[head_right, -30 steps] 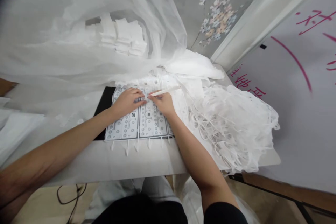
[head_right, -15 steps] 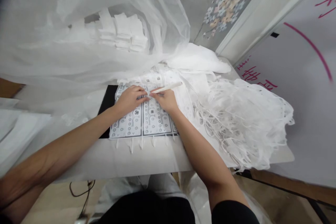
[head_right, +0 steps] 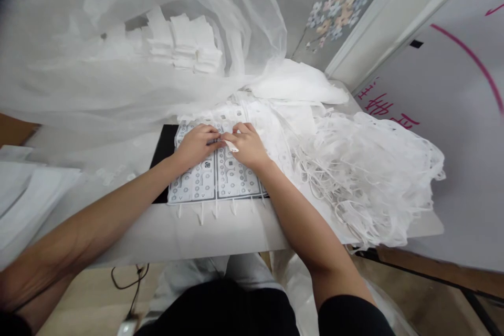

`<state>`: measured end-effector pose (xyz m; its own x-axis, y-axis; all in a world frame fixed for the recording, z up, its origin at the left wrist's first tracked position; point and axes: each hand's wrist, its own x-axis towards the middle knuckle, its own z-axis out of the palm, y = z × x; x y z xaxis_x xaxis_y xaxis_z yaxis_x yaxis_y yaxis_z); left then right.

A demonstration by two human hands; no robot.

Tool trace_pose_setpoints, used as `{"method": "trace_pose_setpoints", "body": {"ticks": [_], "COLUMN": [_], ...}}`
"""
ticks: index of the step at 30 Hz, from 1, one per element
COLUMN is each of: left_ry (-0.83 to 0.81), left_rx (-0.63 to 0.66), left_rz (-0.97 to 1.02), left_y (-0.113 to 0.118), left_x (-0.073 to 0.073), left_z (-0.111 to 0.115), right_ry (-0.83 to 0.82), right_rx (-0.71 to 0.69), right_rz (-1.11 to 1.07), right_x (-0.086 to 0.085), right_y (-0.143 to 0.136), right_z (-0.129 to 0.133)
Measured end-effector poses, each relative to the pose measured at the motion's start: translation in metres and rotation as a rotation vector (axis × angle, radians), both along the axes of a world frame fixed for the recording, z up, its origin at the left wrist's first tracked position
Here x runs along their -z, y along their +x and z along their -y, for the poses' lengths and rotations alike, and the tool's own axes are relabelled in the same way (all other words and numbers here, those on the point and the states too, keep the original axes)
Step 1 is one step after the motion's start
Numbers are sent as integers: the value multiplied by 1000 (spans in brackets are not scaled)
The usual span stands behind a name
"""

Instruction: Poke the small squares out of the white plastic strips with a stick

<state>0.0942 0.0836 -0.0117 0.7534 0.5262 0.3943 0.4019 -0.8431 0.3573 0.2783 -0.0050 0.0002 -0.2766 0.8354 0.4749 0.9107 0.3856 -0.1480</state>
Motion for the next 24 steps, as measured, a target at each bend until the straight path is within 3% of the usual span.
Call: {"method": "trace_pose_setpoints", "body": {"ticks": [14,20,24], "left_ry": [31,1,-3], "left_rx": [28,14,-3], "left_rz": [-4,-39,-45], "left_y": [1,-1,-1], "left_x": [2,-2,-4], "left_z": [-3,2,3], "right_ry": [22,125,113], "right_rx": [44,267,258], "right_rz": [21,-153,-367], "right_x": [9,13,9], "right_y": [-7,14,19], "right_z": [-4,-8,-4]}}
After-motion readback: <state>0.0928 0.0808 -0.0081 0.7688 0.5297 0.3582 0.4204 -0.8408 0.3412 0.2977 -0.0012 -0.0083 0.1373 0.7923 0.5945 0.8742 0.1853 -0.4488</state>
